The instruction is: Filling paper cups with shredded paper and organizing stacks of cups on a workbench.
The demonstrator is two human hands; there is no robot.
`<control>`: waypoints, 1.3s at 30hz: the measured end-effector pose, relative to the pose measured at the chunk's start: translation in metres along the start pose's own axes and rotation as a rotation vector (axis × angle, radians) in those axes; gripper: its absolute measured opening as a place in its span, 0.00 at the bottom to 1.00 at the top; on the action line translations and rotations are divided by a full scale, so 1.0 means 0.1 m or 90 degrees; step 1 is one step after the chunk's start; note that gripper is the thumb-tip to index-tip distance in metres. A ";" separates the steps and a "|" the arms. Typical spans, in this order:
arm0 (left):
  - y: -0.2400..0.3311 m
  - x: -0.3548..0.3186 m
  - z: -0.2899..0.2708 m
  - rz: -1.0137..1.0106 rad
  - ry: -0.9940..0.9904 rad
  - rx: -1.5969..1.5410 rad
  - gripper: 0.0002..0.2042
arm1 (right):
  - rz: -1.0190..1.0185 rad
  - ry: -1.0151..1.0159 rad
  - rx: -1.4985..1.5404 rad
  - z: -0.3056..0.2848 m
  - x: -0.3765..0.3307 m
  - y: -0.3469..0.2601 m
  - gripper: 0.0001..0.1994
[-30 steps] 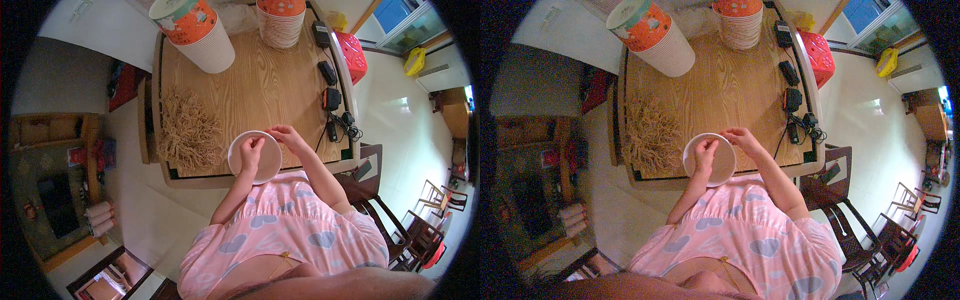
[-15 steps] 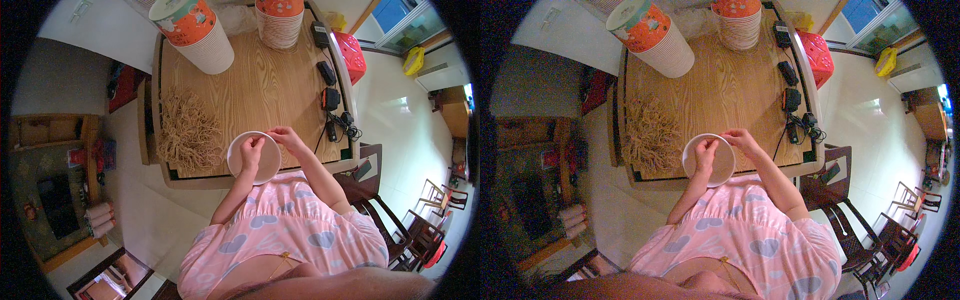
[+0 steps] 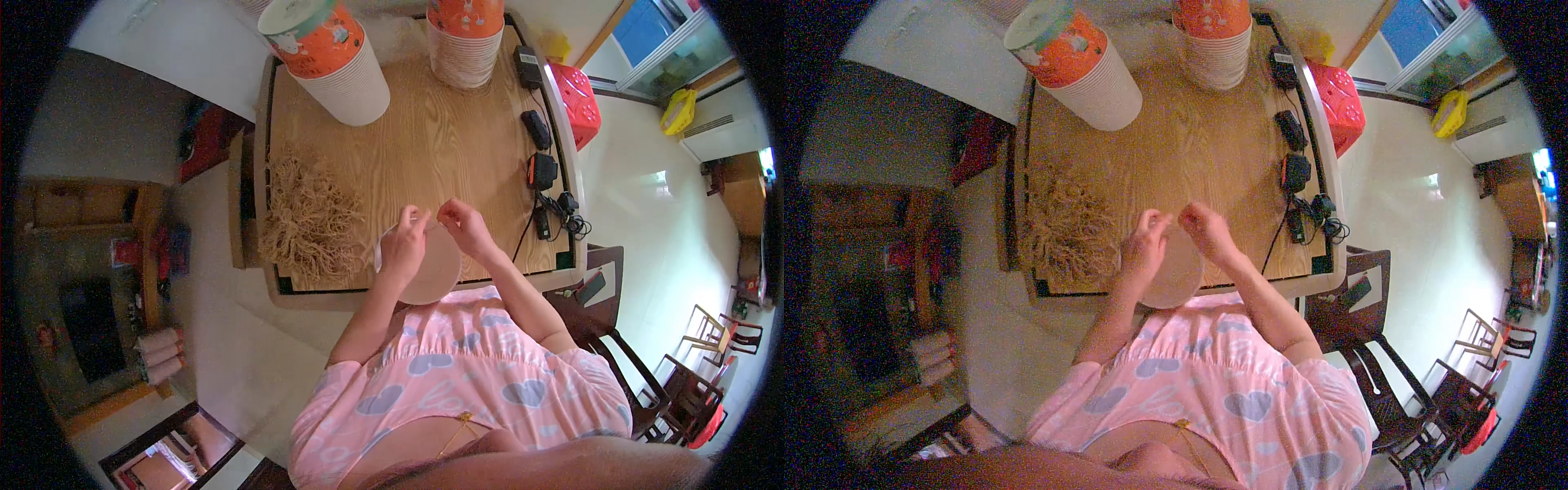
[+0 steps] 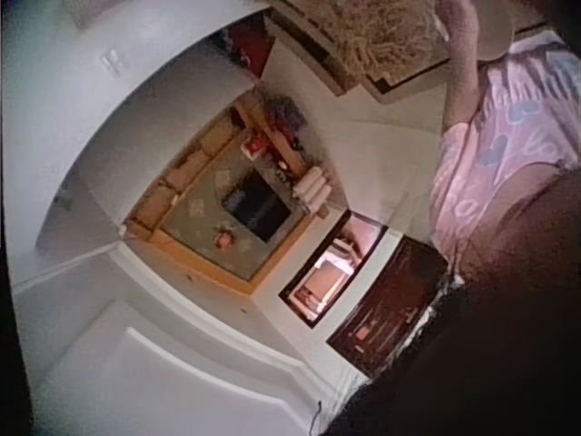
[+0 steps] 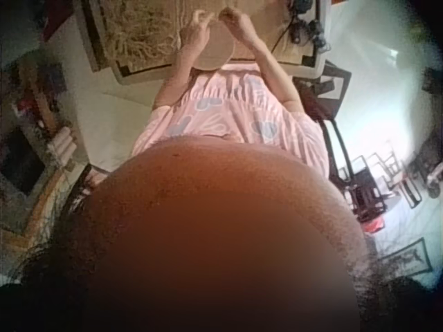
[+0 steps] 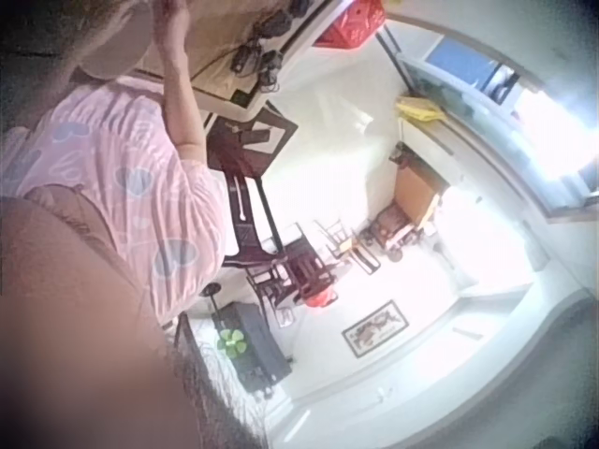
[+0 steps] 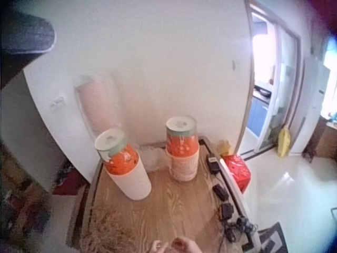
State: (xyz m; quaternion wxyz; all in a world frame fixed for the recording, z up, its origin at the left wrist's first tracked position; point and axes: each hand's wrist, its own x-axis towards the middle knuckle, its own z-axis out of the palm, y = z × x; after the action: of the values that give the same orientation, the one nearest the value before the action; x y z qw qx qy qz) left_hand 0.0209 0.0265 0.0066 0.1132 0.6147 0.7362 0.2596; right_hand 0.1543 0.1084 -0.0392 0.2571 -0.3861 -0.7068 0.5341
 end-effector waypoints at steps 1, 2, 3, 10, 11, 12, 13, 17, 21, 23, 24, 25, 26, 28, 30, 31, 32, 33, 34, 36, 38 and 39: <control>-0.05 0.04 0.01 0.006 -0.082 0.003 0.10 | -0.004 -0.001 -0.001 0.02 0.00 -0.04 0.04; -0.09 0.08 0.02 -0.005 -0.131 0.009 0.05 | -0.014 0.018 0.000 0.04 -0.01 -0.08 0.04; -0.09 0.11 0.03 -0.004 -0.128 0.008 0.05 | -0.022 0.038 0.001 0.06 -0.02 -0.11 0.04; -0.11 0.21 0.20 -0.022 -0.104 -0.021 0.06 | -0.003 0.102 -0.015 0.00 0.01 -0.16 0.04; -0.12 0.21 0.21 -0.032 -0.088 -0.061 0.07 | -0.001 0.099 -0.012 -0.02 0.02 -0.16 0.05; -0.13 0.20 0.23 -0.031 -0.083 -0.061 0.07 | 0.002 0.097 -0.010 -0.04 0.02 -0.17 0.05; -0.13 0.19 0.25 -0.057 -0.098 -0.082 0.08 | -0.003 0.097 -0.012 -0.04 0.03 -0.14 0.05; -0.12 0.22 0.24 -0.108 -0.109 -0.198 0.10 | -0.009 0.109 -0.048 -0.01 0.02 -0.07 0.05; -0.32 0.25 0.40 -0.122 -0.077 -0.267 0.11 | -0.213 0.097 -0.151 -0.04 0.04 -0.18 0.03; -0.33 0.27 0.45 -0.139 -0.108 -0.335 0.08 | -0.207 0.096 -0.148 -0.05 0.04 -0.12 0.05; -0.38 0.26 0.49 -0.139 -0.104 -0.335 0.08 | -0.201 0.089 -0.140 -0.04 0.04 -0.16 0.06; -0.42 0.24 0.54 -0.167 -0.089 -0.401 0.08 | -0.204 0.088 -0.140 -0.04 0.02 -0.19 0.06; -0.47 0.22 0.58 -0.195 -0.074 -0.467 0.07 | -0.181 0.093 -0.167 -0.04 -0.03 -0.22 0.08; -0.48 0.23 0.58 -0.206 -0.063 -0.481 0.06 | -0.155 0.101 -0.196 -0.07 -0.12 -0.30 0.10; -0.46 0.23 0.56 -0.217 -0.053 -0.494 0.06 | -0.259 0.085 -0.331 -0.09 -0.20 -0.35 0.12; -0.45 0.24 0.54 -0.221 -0.059 -0.528 0.05 | -0.257 0.086 -0.331 -0.08 -0.21 -0.36 0.12; -0.43 0.25 0.53 -0.226 -0.065 -0.561 0.04 | -0.255 0.089 -0.338 -0.05 -0.20 -0.38 0.11; -0.38 0.27 0.50 -0.223 -0.069 -0.562 0.04 | -0.251 0.095 -0.347 -0.05 -0.20 -0.38 0.10; -0.33 0.29 0.45 -0.245 -0.094 -0.588 0.03 | -0.249 0.098 -0.348 -0.04 -0.18 -0.34 0.10; -0.30 0.30 0.44 -0.267 -0.118 -0.613 0.03 | -0.255 0.096 -0.338 -0.02 -0.14 -0.27 0.07; -0.32 0.30 0.45 -0.271 -0.122 -0.601 0.03 | -0.215 0.092 -0.295 -0.03 -0.12 -0.26 0.05; -0.33 0.30 0.46 -0.270 -0.120 -0.601 0.03 | -0.172 0.089 -0.255 -0.04 -0.11 -0.27 0.04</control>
State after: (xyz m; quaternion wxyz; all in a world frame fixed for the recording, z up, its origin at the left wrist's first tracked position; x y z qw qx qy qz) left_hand 0.0084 0.0632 -0.0445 0.4940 0.3549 0.6336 0.4781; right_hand 0.1566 0.0978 -0.0120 0.2929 -0.3673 -0.8242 0.3163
